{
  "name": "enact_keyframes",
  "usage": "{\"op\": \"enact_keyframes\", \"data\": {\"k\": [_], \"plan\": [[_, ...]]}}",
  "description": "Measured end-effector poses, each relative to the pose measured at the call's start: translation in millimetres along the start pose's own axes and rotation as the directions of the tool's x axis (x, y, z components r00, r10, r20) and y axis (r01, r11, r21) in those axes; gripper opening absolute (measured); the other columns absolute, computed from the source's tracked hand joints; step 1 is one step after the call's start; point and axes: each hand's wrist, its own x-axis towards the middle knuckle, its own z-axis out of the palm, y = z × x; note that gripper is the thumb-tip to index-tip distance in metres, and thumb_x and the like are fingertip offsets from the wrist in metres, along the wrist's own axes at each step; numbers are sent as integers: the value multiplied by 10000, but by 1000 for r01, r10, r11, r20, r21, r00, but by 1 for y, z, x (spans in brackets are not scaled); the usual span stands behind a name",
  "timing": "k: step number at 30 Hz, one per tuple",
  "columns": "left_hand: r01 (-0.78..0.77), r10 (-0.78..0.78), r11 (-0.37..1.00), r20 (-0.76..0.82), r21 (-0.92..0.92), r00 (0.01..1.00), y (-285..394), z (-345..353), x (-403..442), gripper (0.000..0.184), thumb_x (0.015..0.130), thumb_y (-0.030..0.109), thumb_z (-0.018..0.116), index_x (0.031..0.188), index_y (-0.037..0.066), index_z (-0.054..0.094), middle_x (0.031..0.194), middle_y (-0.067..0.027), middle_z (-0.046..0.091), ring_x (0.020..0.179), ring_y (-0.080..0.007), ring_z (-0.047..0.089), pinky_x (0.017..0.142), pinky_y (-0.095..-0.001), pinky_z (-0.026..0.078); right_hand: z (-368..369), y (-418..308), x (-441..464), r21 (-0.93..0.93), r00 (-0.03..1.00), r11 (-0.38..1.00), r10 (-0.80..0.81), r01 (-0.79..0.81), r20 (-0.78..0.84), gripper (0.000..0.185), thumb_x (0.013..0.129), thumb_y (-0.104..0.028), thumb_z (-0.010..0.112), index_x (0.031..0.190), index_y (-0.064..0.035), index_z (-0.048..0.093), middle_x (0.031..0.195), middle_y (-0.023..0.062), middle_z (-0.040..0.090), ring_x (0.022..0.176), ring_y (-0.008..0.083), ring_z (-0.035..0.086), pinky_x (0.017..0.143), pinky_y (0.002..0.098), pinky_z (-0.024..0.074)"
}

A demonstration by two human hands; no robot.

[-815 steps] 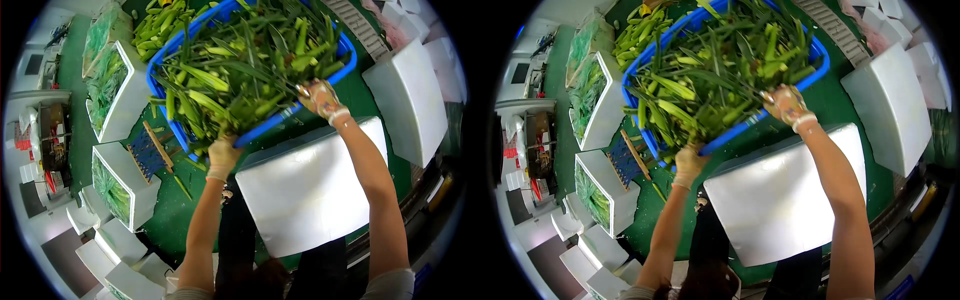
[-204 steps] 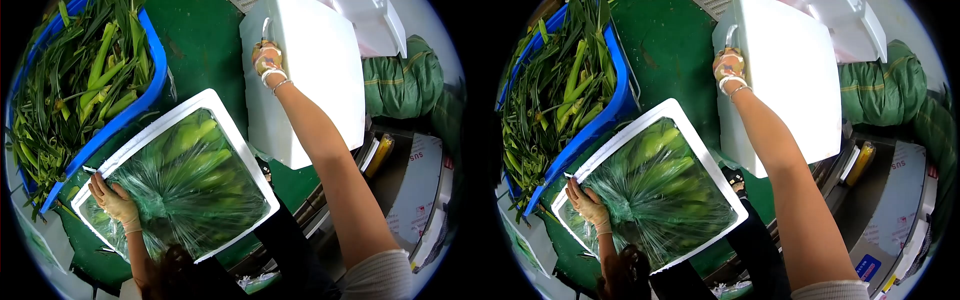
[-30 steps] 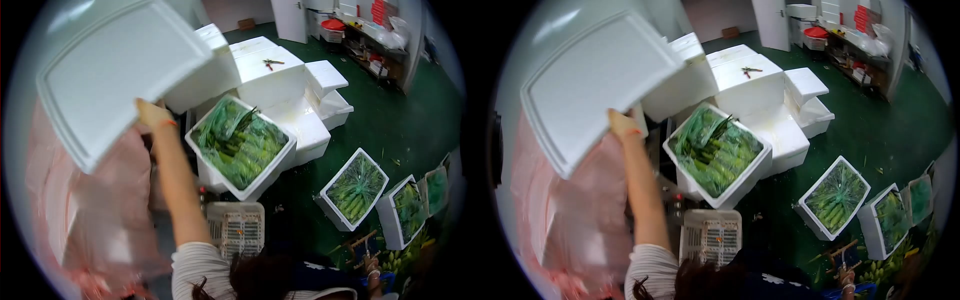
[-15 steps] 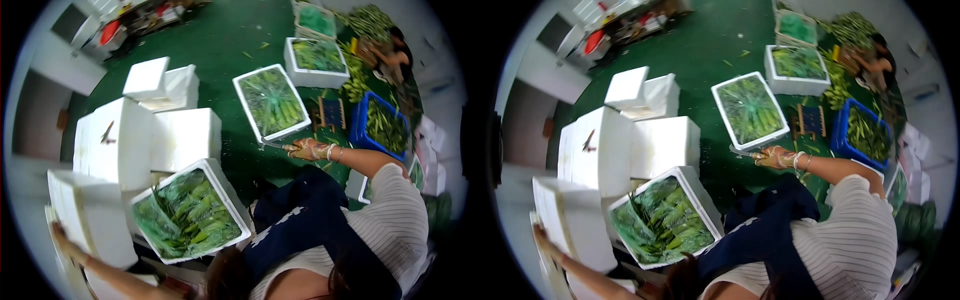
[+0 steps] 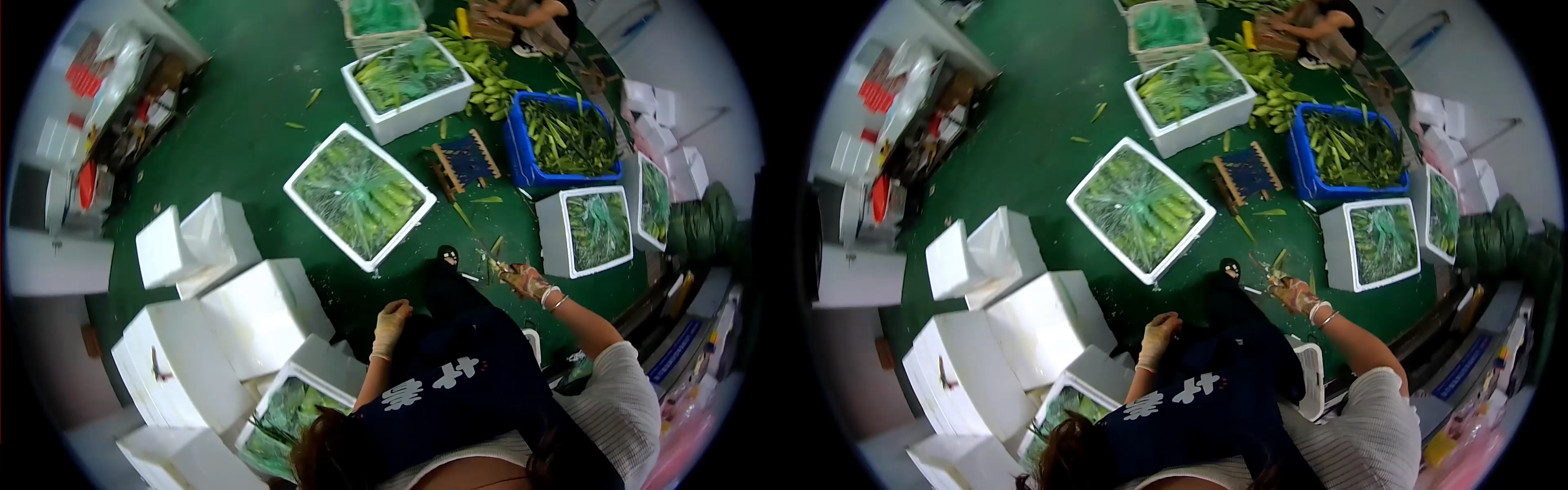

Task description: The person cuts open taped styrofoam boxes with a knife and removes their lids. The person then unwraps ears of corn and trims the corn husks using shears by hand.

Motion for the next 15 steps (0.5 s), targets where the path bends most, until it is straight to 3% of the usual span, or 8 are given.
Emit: {"op": "enact_keyframes", "data": {"k": [3, 5, 6, 7, 9, 10, 12, 15], "plan": [[76, -76, 971, -6, 228, 997, 8, 26, 36, 311, 803, 215, 636, 1038, 12, 646, 846, -39, 651, 749, -117, 588, 692, -226, 464, -9, 38, 34, 142, 1000, 990, -4, 6, -14, 386, 858, -351, 571, 1112, -62, 601, 778, 91, 619, 664, 162, 571, 572, 321, 453], [69, -53, 938, -57, 339, 997, 10, 28, 70, 308, 801, 235, 633, 1025, 25, 656, 820, -36, 651, 721, -112, 588, 670, -233, 470, -17, 48, 59, 1, 998, 999, -38, 38, -45, 392, 871, -352, 556, 1130, -61, 595, 847, 127, 634, 731, 185, 590, 666, 314, 468], [37, -15, 963, -84, 268, 996, -10, 18, 97, 295, 800, 239, 627, 1009, 33, 663, 802, -43, 650, 711, -104, 587, 663, -236, 474, -20, 54, 74, -13, 998, 1000, -26, 25, -60, 395, 876, -357, 550, 1135, -62, 594, 880, 147, 639, 770, 201, 600, 719, 307, 473], [-201, 189, 790, 82, 579, 979, 13, 23, 96, 281, 799, 219, 625, 994, 19, 659, 801, -49, 645, 715, -98, 580, 669, -237, 471, -29, 52, 71, 16, 998, 1000, 7, -6, -56, 395, 876, -357, 550, 1135, -62, 594, 880, 147, 639, 770, 201, 600, 719, 307, 473], [-321, 360, 674, 83, 665, 929, 37, 47, 107, 253, 799, 209, 627, 935, -3, 649, 771, -49, 627, 673, -103, 558, 639, -251, 466, -62, 24, 70, 230, 983, 960, -134, 161, -129, 402, 873, -383, 558, 1092, -49, 604, 846, 151, 631, 761, 224, 597, 708, 326, 471], [118, -90, 946, -106, 302, 990, 51, 56, 125, 245, 808, 221, 628, 906, -3, 645, 782, -55, 636, 663, -117, 569, 605, -249, 455, -73, 20, 79, 283, 981, 948, -99, 144, -170, 408, 866, -389, 567, 1075, -39, 603, 824, 163, 620, 755, 248, 598, 691, 336, 463], [201, -186, 933, -76, 298, 980, 87, 90, 132, 249, 827, 241, 635, 957, 29, 645, 827, -64, 662, 703, -122, 605, 598, -222, 450, -91, 20, 104, 293, 980, 946, -90, 141, -180, 412, 866, -387, 568, 1083, -39, 599, 833, 169, 622, 753, 253, 597, 688, 340, 461], [149, -185, 915, 61, 375, 981, 112, 148, 149, 262, 828, 248, 645, 985, 38, 648, 839, -64, 674, 702, -140, 631, 620, -238, 478, -112, -10, 122, 309, 941, 922, -133, 233, -312, 402, 873, -377, 557, 1099, -47, 596, 843, 181, 627, 717, 284, 599, 656, 370, 462]]}}
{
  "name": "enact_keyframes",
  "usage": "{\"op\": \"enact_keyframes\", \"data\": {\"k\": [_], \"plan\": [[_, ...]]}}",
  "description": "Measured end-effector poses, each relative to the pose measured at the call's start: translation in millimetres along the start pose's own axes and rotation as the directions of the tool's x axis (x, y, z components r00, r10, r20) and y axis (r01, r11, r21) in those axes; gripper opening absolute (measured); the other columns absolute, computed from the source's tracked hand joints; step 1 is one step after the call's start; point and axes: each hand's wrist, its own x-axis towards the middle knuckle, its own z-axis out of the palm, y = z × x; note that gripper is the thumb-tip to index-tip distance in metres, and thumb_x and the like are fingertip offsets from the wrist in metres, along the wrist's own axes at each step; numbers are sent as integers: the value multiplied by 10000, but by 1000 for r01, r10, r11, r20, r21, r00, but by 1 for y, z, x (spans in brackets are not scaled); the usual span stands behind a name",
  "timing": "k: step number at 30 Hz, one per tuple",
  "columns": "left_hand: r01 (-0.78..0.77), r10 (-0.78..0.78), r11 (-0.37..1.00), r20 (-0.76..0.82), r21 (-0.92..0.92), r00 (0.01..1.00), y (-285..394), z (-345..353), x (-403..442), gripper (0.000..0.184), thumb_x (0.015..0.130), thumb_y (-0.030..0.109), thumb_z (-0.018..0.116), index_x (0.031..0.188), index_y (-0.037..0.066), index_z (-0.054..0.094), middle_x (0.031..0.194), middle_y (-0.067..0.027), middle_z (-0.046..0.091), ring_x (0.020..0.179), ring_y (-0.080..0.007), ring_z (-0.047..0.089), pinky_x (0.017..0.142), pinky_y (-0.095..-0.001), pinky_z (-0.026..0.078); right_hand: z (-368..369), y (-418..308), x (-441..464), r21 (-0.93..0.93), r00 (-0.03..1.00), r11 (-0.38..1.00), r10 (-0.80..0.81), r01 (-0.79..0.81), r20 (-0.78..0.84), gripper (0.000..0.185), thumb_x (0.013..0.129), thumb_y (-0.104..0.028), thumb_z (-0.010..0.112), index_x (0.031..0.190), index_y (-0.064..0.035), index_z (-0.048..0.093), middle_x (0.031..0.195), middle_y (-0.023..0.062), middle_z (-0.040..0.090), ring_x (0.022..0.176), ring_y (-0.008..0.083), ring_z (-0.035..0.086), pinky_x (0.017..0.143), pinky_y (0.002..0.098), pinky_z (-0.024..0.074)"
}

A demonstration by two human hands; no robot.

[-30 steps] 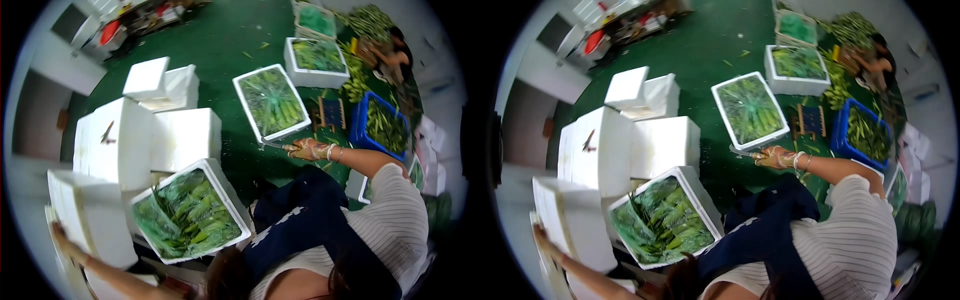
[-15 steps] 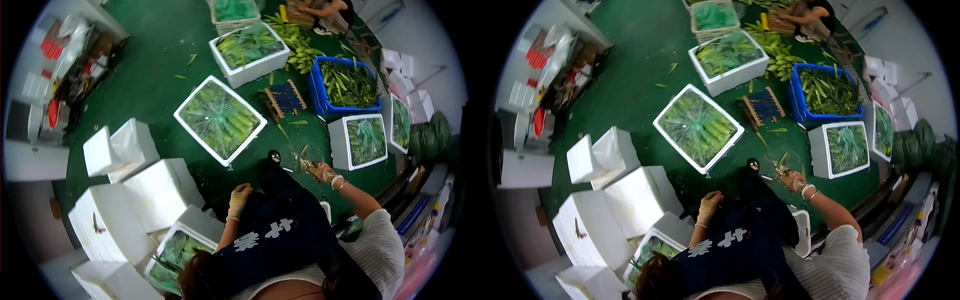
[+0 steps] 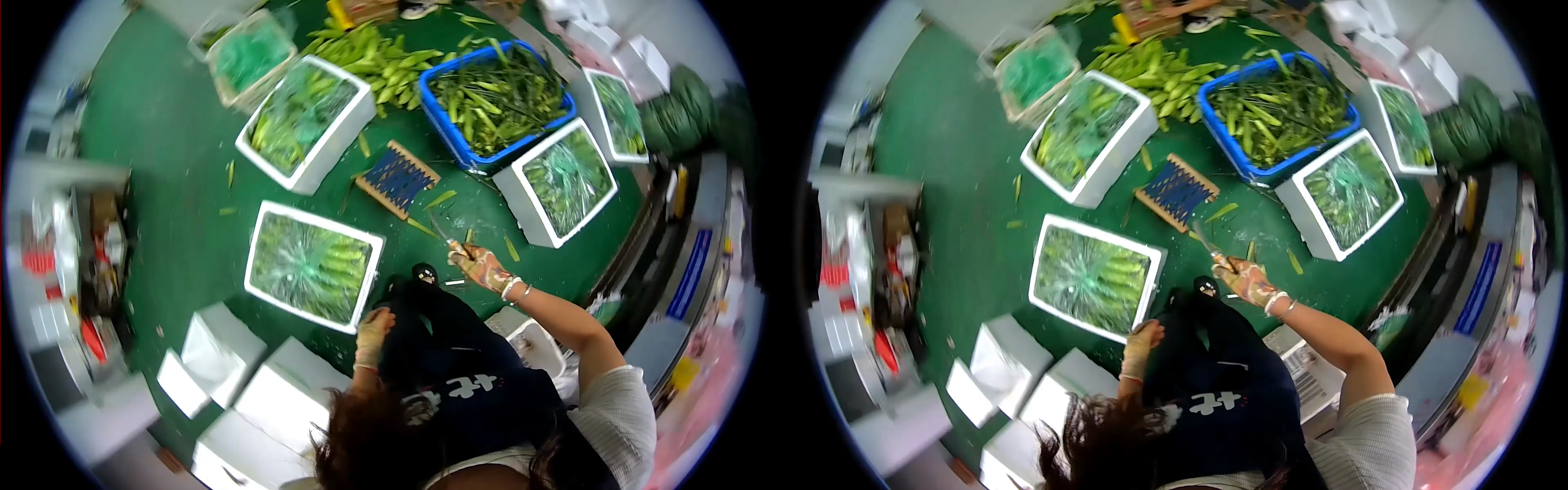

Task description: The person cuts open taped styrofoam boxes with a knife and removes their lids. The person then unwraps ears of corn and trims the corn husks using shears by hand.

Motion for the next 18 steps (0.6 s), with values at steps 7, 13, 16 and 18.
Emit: {"op": "enact_keyframes", "data": {"k": [7, 13, 16, 18], "plan": [[-168, -12, 943, 532, 287, 846, 76, 89, 30, 373, 888, 260, 564, 1153, -2, 565, 1003, -124, 645, 848, -174, 627, 719, -255, 491, 16, -17, -20, 3, 948, 1000, -25, 27, -317, 403, 900, -406, 499, 1136, -84, 554, 891, 202, 625, 781, 352, 614, 673, 383, 486], [-176, -438, 645, 548, 744, 712, 97, 96, 107, 319, 880, 257, 553, 1074, 6, 588, 954, -116, 654, 807, -185, 644, 650, -262, 498, 30, 40, -96, 228, 812, 937, 344, -265, -472, 528, 849, -489, 478, 1295, -208, 488, 1231, 235, 512, 1114, 358, 524, 945, 351, 420], [-297, -412, 431, 479, 852, 775, 125, 121, 120, 250, 850, 276, 567, 919, 39, 610, 795, -75, 647, 664, -158, 620, 560, -251, 480, 7, 29, -182, 672, 522, 668, 716, -320, -464, 475, 867, -471, 470, 1238, -184, 546, 1055, 140, 629, 995, 255, 603, 870, 332, 474], [-324, -326, 419, 473, 848, 819, 141, 145, 125, 272, 858, 302, 553, 914, 40, 603, 809, -67, 646, 643, -155, 609, 557, -247, 463, 91, 151, -170, 502, 143, 860, 511, -97, -848, 405, 904, -443, 426, 1112, -142, 600, 921, 118, 649, 813, 225, 640, 724, 344, 502]]}}
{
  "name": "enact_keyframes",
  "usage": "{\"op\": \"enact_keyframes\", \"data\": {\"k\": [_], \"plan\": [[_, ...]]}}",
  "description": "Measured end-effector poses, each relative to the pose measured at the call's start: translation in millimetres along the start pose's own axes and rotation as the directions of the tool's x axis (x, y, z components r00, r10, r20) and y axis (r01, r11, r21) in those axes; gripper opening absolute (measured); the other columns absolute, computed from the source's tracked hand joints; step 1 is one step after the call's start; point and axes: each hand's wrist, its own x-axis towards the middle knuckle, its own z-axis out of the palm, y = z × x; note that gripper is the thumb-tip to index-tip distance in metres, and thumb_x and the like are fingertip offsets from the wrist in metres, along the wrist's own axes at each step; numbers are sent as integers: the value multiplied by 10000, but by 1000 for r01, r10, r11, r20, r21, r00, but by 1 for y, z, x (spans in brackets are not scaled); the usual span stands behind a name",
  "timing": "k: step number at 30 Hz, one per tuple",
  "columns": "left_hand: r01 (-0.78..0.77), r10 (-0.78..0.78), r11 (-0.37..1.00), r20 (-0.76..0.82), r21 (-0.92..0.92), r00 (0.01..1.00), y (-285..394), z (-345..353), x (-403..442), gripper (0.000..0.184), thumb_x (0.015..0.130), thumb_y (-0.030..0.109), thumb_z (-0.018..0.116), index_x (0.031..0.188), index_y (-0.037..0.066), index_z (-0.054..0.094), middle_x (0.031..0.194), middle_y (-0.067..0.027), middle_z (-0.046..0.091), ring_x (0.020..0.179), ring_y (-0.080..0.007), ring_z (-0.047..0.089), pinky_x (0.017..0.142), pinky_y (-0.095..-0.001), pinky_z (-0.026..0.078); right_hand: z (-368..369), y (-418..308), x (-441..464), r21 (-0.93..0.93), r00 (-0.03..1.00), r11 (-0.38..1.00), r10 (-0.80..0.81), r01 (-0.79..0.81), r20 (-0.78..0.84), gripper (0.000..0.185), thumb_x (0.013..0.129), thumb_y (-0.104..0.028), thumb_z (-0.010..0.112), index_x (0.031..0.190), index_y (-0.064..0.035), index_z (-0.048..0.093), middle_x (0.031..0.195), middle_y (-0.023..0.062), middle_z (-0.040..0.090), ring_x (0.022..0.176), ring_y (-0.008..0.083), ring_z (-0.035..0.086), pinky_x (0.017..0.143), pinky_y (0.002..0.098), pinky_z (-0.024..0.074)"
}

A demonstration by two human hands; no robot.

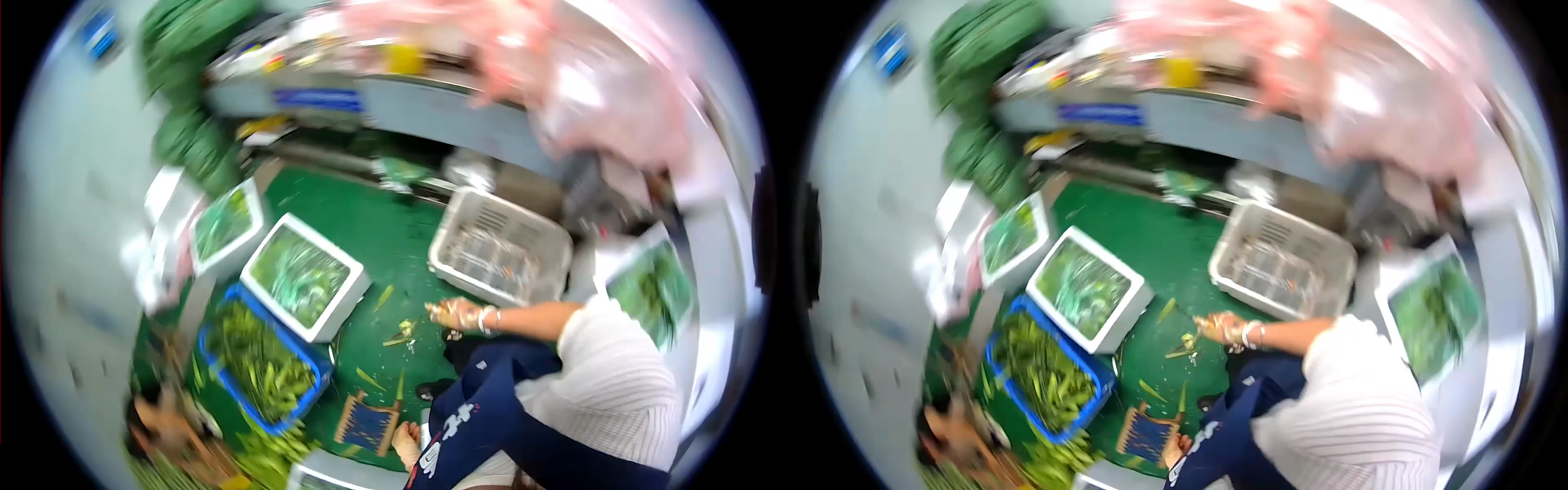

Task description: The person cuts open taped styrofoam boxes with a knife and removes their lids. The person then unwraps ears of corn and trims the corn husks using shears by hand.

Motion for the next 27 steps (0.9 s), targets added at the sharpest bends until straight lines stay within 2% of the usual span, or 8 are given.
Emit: {"op": "enact_keyframes", "data": {"k": [3, 4, 5, 8, 12, 18, 24, 27], "plan": [[75, -119, 962, 160, 261, 980, 31, -15, 60, 256, 866, 332, 551, 891, 82, 596, 801, -42, 635, 673, -166, 595, 579, -278, 451, -51, 50, -44, -167, 906, 921, 292, -353, -306, 266, 914, -313, 446, 912, -82, 577, 663, 106, 514, 538, 219, 532, 531, 338, 465], [49, -122, 934, 189, 353, 974, 51, 5, 72, 257, 867, 335, 550, 893, 84, 597, 806, -42, 635, 684, -168, 595, 587, -282, 452, -59, 86, -67, -184, 939, 928, 292, -324, -181, 460, 905, -403, 426, 1262, -117, 483, 1055, 213, 588, 883, 338, 605, 783, 401, 479], [12, -119, 901, 219, 433, 969, 70, 23, 84, 259, 868, 338, 549, 895, 85, 597, 811, -42, 636, 694, -169, 595, 595, -286, 452, -45, 135, -85, -407, 917, 858, 161, -313, -365, 356, 883, -373, 445, 1104, -102, 508, 870, 145, 556, 731, 294, 578, 683, 378, 484], [-177, -76, 766, 361, 618, 930, 125, 94, 111, 262, 870, 346, 546, 900, 91, 599, 826, -41, 637, 724, -173, 595, 620, -297, 453, -66, 125, -179, -175, 704, 815, 343, -552, -622, 341, 906, -375, 401, 914, -71, 557, 742, 111, 604, 729, 271, 597, 651, 340, 483], [-496, -152, 599, 698, 628, 700, 193, 247, 128, 268, 873, 357, 543, 907, 98, 601, 847, -39, 638, 765, -178, 594, 653, -312, 454, -86, 27, -338, 689, -82, 361, 850, -629, -521, 376, 853, -405, 535, 922, -35, 530, 768, 198, 604, 790, 379, 595, 662, 396, 468], [-467, -329, 526, 676, 711, 659, 135, 324, 113, 348, 892, 284, 513, 1161, 64, 529, 1087, -102, 591, 971, -237, 569, 779, -327, 452, -1, -71, -449, 930, -753, 255, 549, -264, -364, 381, 825, -390, 596, 1015, -64, 544, 847, 235, 619, 817, 391, 613, 700, 423, 469], [-626, -344, -216, 542, 749, 767, 32, 271, 31, 297, 817, 315, 586, 871, 33, 661, 875, -97, 659, 805, -193, 612, 709, -293, 473, 127, -8, -576, 977, -795, -212, 589, 23, 147, 465, 773, -447, 613, 936, -12, 595, 886, 230, 629, 857, 396, 603, 769, 425, 468], [-642, -453, -297, 487, 707, 747, 17, 249, 16, 290, 821, 308, 574, 889, 37, 656, 890, -101, 657, 815, -200, 614, 714, -298, 476, 124, 36, -636, 955, -747, -294, 627, 38, 223, 460, 786, -442, 571, 962, -17, 588, 931, 229, 632, 883, 398, 604, 778, 424, 468]]}}
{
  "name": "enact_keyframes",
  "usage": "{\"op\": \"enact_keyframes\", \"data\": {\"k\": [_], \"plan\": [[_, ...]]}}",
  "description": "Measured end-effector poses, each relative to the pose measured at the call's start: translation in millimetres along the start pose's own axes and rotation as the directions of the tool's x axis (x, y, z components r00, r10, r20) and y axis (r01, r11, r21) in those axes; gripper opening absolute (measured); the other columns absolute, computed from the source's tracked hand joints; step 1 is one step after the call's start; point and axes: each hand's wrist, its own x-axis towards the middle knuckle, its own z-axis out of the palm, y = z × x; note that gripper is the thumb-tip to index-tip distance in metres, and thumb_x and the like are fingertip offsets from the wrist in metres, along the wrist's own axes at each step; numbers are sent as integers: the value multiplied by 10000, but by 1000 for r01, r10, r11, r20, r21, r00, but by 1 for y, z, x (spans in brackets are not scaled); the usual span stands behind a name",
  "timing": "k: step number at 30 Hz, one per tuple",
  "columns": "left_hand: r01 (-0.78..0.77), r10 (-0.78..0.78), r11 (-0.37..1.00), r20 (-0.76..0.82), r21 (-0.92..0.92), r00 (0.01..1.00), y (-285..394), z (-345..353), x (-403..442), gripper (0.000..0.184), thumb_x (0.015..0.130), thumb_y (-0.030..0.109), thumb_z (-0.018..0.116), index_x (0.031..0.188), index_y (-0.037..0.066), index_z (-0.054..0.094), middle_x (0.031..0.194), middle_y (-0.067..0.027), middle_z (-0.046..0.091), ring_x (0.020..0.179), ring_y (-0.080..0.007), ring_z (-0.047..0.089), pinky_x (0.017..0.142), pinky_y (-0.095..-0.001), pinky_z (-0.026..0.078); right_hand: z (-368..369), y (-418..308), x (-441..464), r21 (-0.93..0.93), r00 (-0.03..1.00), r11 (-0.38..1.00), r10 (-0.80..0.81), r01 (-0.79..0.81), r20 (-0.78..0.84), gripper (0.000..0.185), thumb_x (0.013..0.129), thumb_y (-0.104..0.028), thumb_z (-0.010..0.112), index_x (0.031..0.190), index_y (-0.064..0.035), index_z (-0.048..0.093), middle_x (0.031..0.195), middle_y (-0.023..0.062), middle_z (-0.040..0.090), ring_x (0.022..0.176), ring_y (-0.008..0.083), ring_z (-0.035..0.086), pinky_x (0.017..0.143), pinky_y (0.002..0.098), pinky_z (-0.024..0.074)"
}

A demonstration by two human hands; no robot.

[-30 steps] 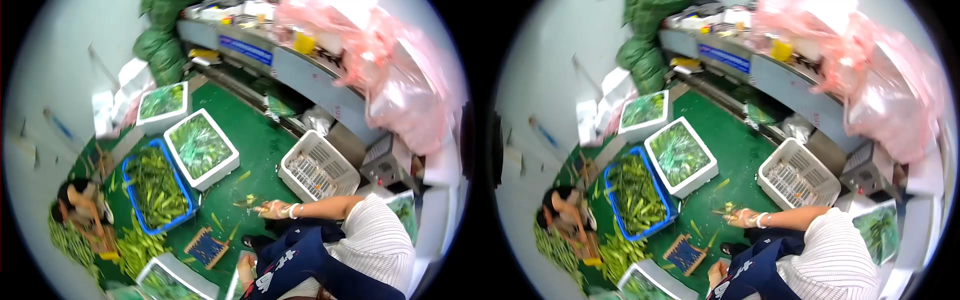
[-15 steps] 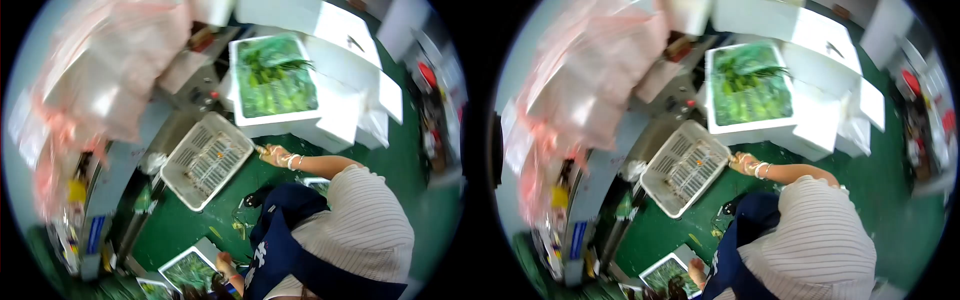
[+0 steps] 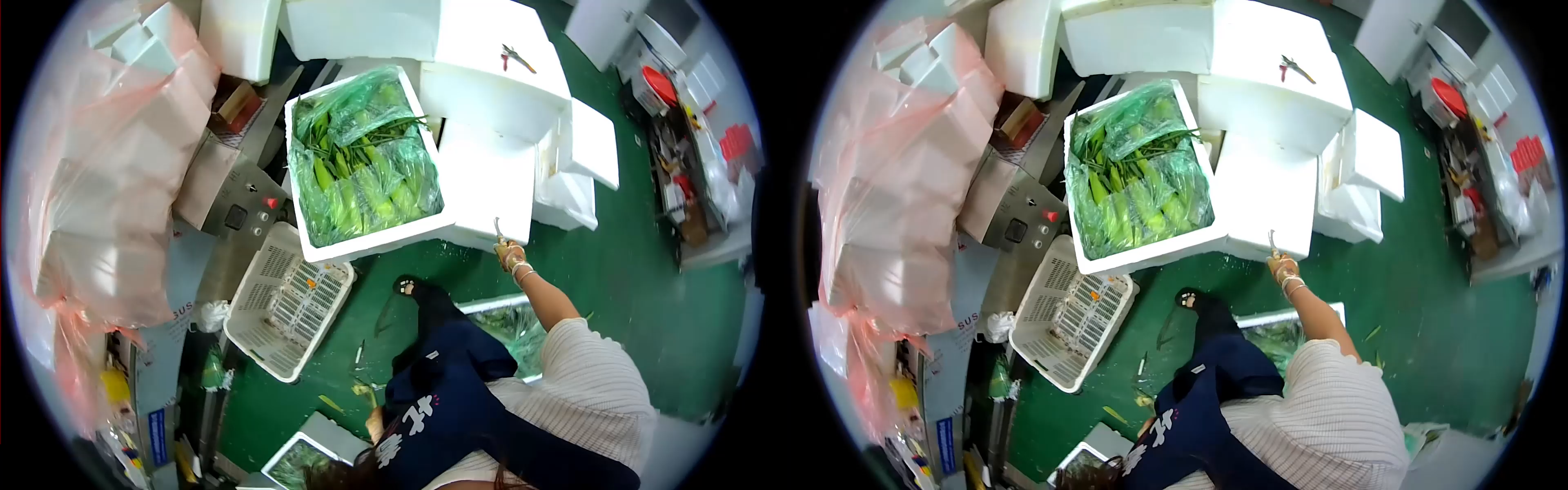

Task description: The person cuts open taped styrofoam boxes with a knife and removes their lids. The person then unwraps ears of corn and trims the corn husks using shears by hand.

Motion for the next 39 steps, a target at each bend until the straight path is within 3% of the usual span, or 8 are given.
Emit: {"op": "enact_keyframes", "data": {"k": [15, 18, 23, 25, 28, 34, 35, 39], "plan": [[113, -98, 971, -82, 209, 992, 84, 27, -17, 277, 842, 268, 514, 976, 57, 634, 966, -120, 646, 863, -234, 624, 738, -322, 492, -103, -118, 118, -177, 957, 944, -290, 280, -33, 633, 767, -414, 622, 1212, 4, 455, 1198, 252, 499, 1100, 370, 519, 938, 412, 428], [73, -54, 975, -95, 211, 994, 150, 77, 14, 278, 846, 261, 502, 993, 61, 629, 981, -124, 644, 872, -241, 626, 743, -326, 496, -137, -136, 246, -384, 573, 692, -722, 611, -389, 647, 790, -481, 569, 1180, 25, 464, 1165, 272, 500, 1056, 397, 517, 913, 445, 419], [47, -16, 978, -149, 205, 989, 231, 133, 27, 283, 853, 248, 482, 1022, 68, 622, 1007, -130, 641, 888, -252, 629, 751, -334, 501, -250, -276, 420, -282, 602, 884, -462, 373, -651, 708, 695, -611, 558, 1096, -29, 521, 1031, 179, 589, 888, 353, 593, 814, 404, 468], [80, -46, 980, -188, 179, 981, 230, 147, 6, 286, 856, 242, 474, 1034, 71, 619, 1017, -132, 639, 895, -257, 631, 754, -337, 503, -286, -322, 431, -280, 839, 925, -357, 257, -411, 636, 721, -631, 535, 962, -51, 630, 946, 153, 624, 918, 305, 585, 851, 400, 448], [151, -112, 974, -221, 170, 969, 207, 179, -48, 292, 860, 234, 462, 1051, 75, 615, 1032, -136, 637, 904, -264, 633, 759, -342, 506, -267, -295, 507, -24, 689, 707, -696, 707, -202, 492, 769, -500, 580, 1027, -83, 632, 1042, 131, 606, 982, 314, 569, 832, 403, 457], [379, -383, 921, -400, -92, 833, 117, 248, -60, 388, 828, 334, 497, 1100, 81, 607, 1067, -228, 609, 995, -359, 595, 854, -397, 467, -100, -287, 327, 223, 687, 784, -617, 579, 383, 493, 734, -409, 595, 1079, -57, 586, 1038, 130, 598, 955, 298, 569, 836, 411, 460], [331, -239, 913, -345, 239, 908, 88, 253, -38, 455, 778, 357, 532, 1115, 61, 610, 1104, -227, 600, 1066, -349, 566, 909, -381, 438, -85, -289, 297, 217, 646, 798, -587, 562, 487, 497, 728, -394, 597, 1088, -52, 578, 1037, 130, 596, 950, 295, 569, 837, 412, 461], [420, -571, 815, -426, -400, 702, 135, 290, -64, 426, 756, 324, 539, 1030, 19, 651, 1124, -223, 595, 1071, -350, 566, 918, -382, 435, -54, -307, 195, 194, 409, 802, -477, 565, 778, 518, 704, -334, 607, 1122, -34, 547, 1034, 128, 591, 932, 285, 570, 840, 418, 463]]}}
